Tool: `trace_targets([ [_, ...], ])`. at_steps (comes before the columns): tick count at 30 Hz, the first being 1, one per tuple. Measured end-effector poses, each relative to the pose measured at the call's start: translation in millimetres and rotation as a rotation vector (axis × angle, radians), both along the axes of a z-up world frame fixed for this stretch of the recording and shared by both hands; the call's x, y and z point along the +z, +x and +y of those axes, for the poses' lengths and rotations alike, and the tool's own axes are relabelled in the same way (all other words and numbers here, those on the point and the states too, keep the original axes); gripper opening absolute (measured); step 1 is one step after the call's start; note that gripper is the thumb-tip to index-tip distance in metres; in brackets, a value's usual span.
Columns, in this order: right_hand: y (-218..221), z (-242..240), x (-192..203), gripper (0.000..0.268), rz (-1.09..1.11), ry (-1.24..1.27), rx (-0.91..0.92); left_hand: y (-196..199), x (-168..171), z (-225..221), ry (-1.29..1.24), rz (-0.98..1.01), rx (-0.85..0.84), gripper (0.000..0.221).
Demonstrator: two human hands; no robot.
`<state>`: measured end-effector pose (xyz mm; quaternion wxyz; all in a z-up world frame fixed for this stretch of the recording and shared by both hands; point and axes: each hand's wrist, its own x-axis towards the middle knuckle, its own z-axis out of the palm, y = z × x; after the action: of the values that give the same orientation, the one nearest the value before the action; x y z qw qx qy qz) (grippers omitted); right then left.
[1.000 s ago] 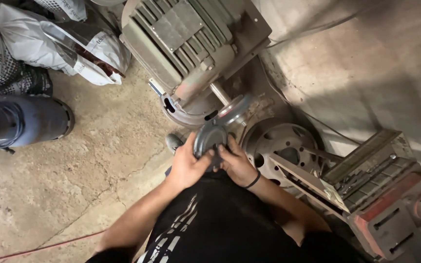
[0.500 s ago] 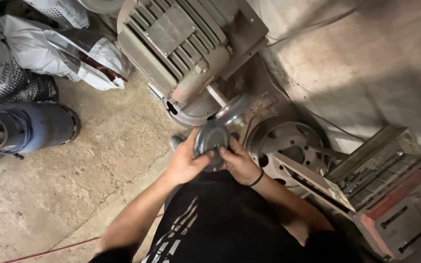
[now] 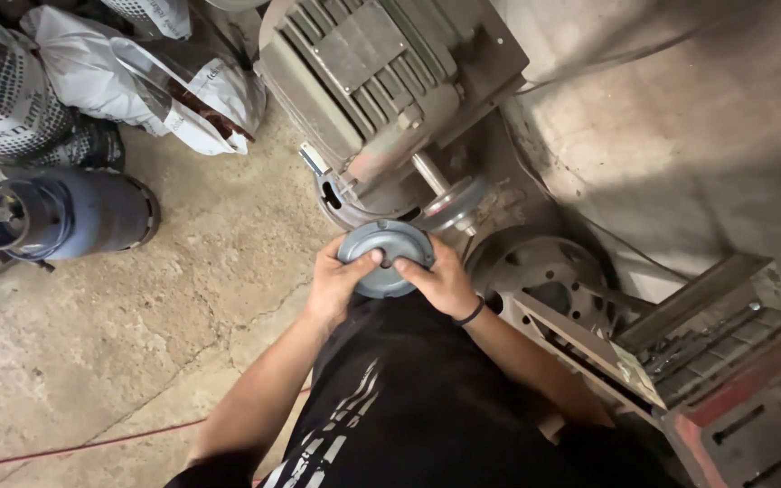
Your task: Polishing a circular metal motor component using a bench-mounted polishing wheel.
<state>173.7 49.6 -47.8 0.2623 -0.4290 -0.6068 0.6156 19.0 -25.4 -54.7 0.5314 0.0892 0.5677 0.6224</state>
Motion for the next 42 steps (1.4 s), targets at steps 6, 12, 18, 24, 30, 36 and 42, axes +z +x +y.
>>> trace_targets([
  [6, 12.4, -9.7, 7.3, 0.029, -0.009, 0.04, -0.089, 13.0, -2.1, 8.9, 0.025, 0.006, -0.047, 0.028],
  [12, 27.7, -24.4, 10.6, 0.025, -0.01, 0.017, -0.185, 20.5, 28.6, 16.5, -0.019, 0.12, -0.19, 0.025],
  [18, 39.6, -27.2, -11.5, 0.026, 0.06, -0.042, -0.259, 28.3, 25.5, 28.0, -0.024, 0.159, -0.272, 0.023],
  [24, 59.1, -30.7, -40.3, 0.024, 0.137, -0.041, -0.181, 8.5, 26.7, 28.1, 0.033, 0.429, -0.568, 0.021],
  [30, 72.5, -31.5, -89.4, 0.027, 0.169, -0.042, -0.042, -13.0, 51.6, 25.1, 0.082, 0.771, -0.924, 0.021],
  [36, 43.1, -29.8, -56.0, 0.023, -0.068, 0.259, -0.049, -31.4, 27.0, 14.2, 0.165, 0.678, -0.739, 0.035],
  [42, 17.9, -19.9, -29.9, 0.031, -0.196, 0.312, -0.03, -28.7, -32.8, 1.2, 0.188, 0.336, -0.455, 0.032],
])
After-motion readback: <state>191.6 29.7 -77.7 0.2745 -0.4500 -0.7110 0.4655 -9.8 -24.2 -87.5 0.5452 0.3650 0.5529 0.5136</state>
